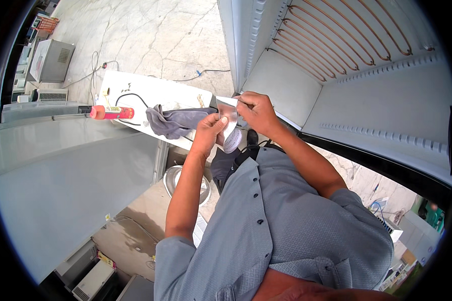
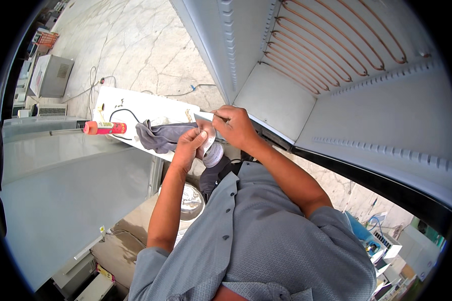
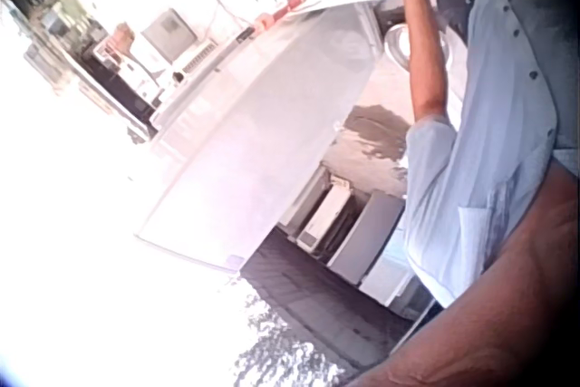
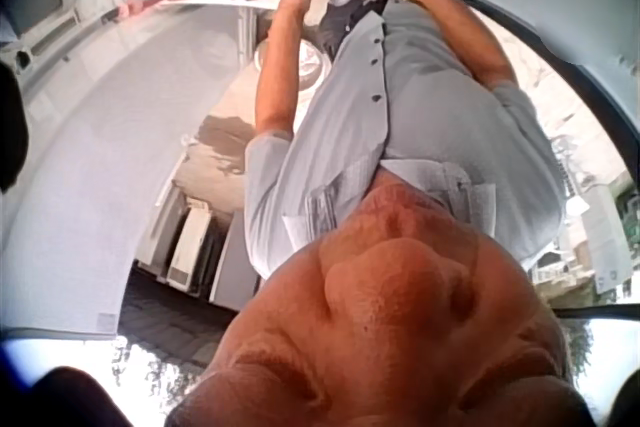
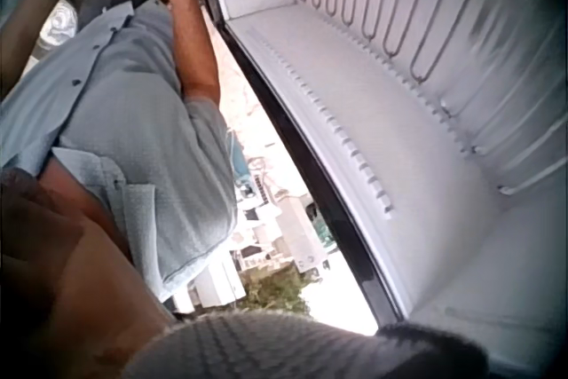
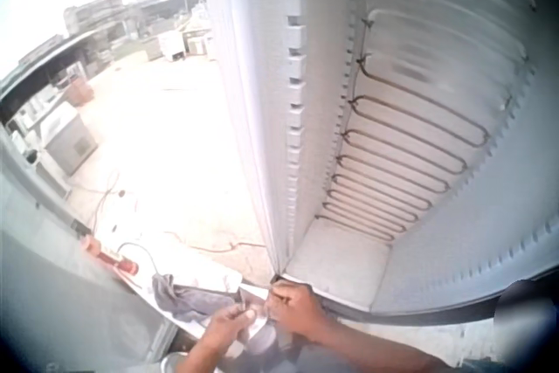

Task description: The person applies silver reflective insulation tape to the copper coils inside the evaporator section of an air conditioning unit. They measure and cut strips of tape, peel off the backing, and carefully press the tape over the coils to cover them. The person also uses a cloth to wipe the surface of the coils and the applied tape.

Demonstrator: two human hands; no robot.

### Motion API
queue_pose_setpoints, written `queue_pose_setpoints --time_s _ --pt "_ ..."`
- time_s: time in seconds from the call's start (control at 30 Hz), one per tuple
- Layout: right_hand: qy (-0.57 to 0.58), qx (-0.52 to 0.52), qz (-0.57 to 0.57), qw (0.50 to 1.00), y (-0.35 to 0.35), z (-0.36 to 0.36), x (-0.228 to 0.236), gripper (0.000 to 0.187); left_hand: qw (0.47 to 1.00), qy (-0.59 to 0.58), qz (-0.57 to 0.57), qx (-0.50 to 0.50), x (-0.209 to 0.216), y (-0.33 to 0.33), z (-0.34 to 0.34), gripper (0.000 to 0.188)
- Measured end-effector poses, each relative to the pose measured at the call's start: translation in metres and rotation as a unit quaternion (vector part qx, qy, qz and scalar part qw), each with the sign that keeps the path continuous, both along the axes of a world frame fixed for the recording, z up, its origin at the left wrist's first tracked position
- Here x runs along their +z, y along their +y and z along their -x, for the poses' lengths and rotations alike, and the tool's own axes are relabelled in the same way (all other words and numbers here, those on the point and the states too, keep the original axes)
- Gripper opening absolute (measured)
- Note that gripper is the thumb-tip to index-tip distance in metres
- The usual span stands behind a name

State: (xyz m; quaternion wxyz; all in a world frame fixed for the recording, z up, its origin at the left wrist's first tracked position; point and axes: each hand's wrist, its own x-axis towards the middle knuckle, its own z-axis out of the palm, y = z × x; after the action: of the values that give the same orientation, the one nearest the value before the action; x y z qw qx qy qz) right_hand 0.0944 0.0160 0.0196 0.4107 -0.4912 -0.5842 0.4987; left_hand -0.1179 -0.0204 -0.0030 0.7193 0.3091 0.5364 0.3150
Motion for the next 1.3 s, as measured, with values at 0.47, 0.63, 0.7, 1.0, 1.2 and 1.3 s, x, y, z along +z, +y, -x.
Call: queue_pose_setpoints --time_s 0.47,0.63,0.7,1.0,1.2,1.3 --pt "-0.051 0.024 0.005 0.998 -0.005 0.001 0.003 0.028 1.000 0.017 -0.023 -0.004 0.005 -0.015 -0.001 0.021" --pt "0.006 0.041 0.063 0.997 -0.009 0.004 -0.002 0.026 0.999 -0.004 -0.018 0.033 0.029 -0.008 -0.012 0.020" --pt "0.000 0.040 0.047 0.998 -0.012 0.005 -0.001 0.026 1.000 -0.002 -0.026 0.016 0.021 -0.008 -0.008 0.019" --pt "-0.061 0.055 -0.003 0.997 -0.017 0.015 0.005 0.021 0.997 0.043 -0.042 -0.046 0.011 -0.027 -0.001 0.019" --pt "-0.059 0.074 -0.005 0.995 -0.028 0.046 -0.001 0.026 1.000 0.017 -0.007 0.005 0.007 -0.049 0.016 0.019" --pt "-0.081 0.129 0.005 0.988 -0.032 0.069 -0.021 0.038 0.997 0.019 0.042 0.061 -0.011 -0.082 0.032 0.019"
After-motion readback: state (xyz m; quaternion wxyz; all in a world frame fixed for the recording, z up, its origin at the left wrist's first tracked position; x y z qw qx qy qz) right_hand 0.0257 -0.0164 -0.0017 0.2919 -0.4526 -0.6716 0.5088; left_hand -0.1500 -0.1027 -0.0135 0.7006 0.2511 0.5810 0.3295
